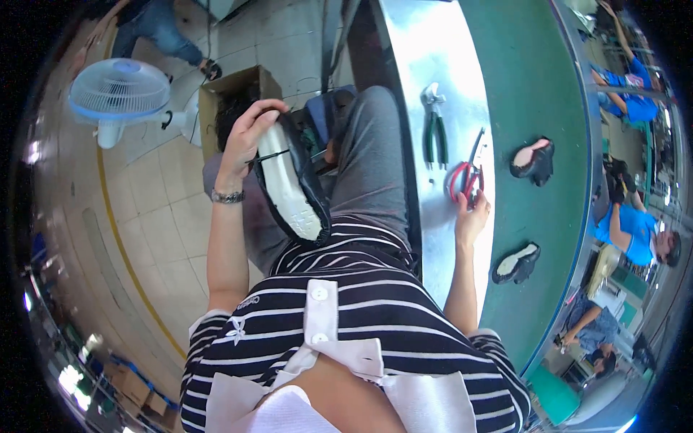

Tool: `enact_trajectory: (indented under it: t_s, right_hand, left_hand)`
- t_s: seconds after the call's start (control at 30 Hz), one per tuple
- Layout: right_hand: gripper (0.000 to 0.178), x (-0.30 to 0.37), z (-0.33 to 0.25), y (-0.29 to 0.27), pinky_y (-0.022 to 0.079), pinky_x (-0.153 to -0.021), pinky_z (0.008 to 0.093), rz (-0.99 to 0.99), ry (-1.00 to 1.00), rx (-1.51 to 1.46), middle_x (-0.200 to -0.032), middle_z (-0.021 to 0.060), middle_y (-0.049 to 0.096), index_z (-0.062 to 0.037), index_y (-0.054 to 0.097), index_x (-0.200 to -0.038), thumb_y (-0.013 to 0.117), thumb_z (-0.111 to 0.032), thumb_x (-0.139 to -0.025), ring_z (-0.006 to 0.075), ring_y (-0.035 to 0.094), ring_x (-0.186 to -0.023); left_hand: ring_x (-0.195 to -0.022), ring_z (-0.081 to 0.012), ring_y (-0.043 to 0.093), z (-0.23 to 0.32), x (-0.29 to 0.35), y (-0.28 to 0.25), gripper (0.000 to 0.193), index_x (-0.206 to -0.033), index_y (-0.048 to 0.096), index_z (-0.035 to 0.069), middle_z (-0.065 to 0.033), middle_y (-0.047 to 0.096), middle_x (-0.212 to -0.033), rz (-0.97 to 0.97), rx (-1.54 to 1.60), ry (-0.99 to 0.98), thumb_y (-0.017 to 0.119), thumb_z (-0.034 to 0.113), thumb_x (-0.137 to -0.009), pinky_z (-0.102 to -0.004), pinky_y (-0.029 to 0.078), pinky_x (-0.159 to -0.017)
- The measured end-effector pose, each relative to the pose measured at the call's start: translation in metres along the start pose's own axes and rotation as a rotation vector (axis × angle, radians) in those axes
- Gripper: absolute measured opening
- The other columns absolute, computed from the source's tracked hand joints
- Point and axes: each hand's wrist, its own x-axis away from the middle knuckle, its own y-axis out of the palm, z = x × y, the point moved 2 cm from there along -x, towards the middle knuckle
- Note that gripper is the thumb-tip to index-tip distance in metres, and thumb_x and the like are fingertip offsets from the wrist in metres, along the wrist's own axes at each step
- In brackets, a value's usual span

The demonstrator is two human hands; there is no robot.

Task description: The person is lasting and trimming a shoe upper on a last using pliers, a hammer, and scissors.

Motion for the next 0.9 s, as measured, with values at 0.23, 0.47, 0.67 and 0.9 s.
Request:
enact_trajectory:
  t_s: [0.23,0.47,0.67,0.9]
  right_hand:
    - [0.035,-0.037,-0.024,-0.025,0.046,-0.064,0.0316,-0.712,0.327,-0.084,-0.077,0.0105,0.066,-0.0024,0.064,-0.096,0.069,-0.028,-0.073,0.0184,0.061,-0.069]
    - [0.026,0.011,-0.159,-0.064,0.042,-0.068,0.0275,-0.887,0.237,-0.874,-0.082,0.0026,0.062,-0.0007,0.062,-0.101,0.068,-0.019,-0.083,0.0122,0.055,-0.070]
    - [0.058,0.036,-0.217,-0.077,0.034,-0.056,0.0182,-1.256,-0.017,-0.680,-0.072,-0.0069,0.046,0.0007,0.054,-0.117,0.082,-0.029,-0.075,0.0026,0.043,-0.062]
    - [0.088,0.050,-0.247,-0.074,0.039,-0.058,0.0214,-1.659,-0.119,-0.533,-0.078,-0.0016,0.050,0.0007,0.055,-0.119,0.050,-0.078,-0.079,0.0073,0.049,-0.069]
  left_hand:
    - [-0.124,-0.0178,0.047,-0.010,0.021,-0.004,0.055,-0.142,0.035,0.000,-0.0121,0.053,-0.133,0.203,0.245,0.132,0.049,0.032,-0.100,-0.0286,0.035,-0.104]
    - [-0.135,-0.0251,0.037,-0.010,0.086,0.029,0.060,-0.143,0.037,0.001,-0.0149,0.039,-0.145,0.489,-0.406,0.340,0.061,0.012,-0.089,-0.0374,0.028,-0.111]
    - [-0.121,-0.0301,0.052,-0.006,0.084,0.053,0.017,-0.100,0.070,-0.001,-0.0178,0.049,-0.136,0.659,-0.567,0.410,0.066,0.011,-0.088,-0.0382,0.041,-0.101]
    - [-0.114,-0.0314,0.055,-0.013,0.085,0.057,0.011,-0.094,0.062,-0.002,-0.0187,0.054,-0.124,0.779,-0.557,0.469,0.061,0.008,-0.091,-0.0391,0.044,-0.099]
